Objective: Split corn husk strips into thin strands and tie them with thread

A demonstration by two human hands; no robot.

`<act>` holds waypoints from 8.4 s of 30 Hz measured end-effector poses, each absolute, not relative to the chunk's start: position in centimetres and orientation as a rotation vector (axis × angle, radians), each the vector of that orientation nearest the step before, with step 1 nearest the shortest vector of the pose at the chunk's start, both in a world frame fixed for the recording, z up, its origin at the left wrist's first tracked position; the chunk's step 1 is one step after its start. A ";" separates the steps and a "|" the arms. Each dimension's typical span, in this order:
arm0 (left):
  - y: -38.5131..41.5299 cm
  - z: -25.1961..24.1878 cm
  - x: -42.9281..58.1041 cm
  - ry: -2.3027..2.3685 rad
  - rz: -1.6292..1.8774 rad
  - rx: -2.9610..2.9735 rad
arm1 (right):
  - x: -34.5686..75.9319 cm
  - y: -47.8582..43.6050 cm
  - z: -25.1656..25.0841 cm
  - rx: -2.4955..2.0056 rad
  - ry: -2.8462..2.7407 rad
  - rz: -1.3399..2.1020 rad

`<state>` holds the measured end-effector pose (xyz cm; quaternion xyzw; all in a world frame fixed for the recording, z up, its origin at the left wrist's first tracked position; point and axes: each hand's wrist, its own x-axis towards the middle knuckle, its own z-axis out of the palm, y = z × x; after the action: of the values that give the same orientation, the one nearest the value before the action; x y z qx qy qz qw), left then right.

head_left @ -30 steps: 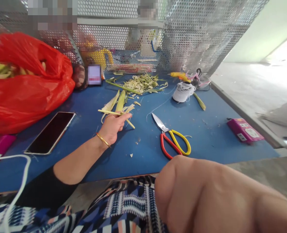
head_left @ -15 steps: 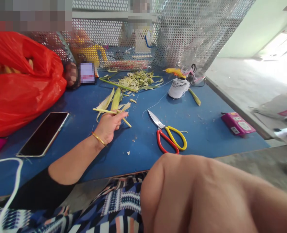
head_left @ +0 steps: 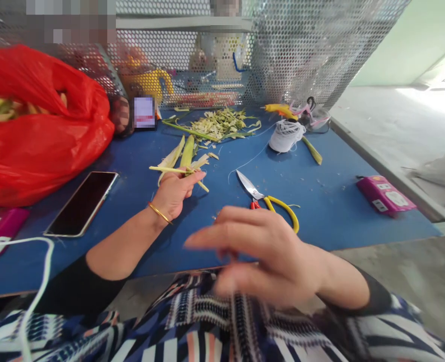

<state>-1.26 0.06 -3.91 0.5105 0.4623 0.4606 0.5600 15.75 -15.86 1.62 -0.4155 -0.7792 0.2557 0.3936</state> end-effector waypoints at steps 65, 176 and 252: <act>-0.3 -2.5 -0.9 1.152 1.407 1.148 | 11.6 -13.6 -1.9 -0.557 -0.455 2.057; 7.8 -0.8 1.6 1.021 1.152 0.741 | 22.5 -2.0 -0.4 -1.632 -1.566 0.954; 6.4 -0.3 0.8 1.162 1.274 1.842 | 23.3 -3.6 0.2 -1.680 -2.093 -0.122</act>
<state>0.85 6.41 -0.33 0.6954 0.4385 0.4811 0.3043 23.32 -3.57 0.17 -0.6093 -0.7590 -0.0443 0.2253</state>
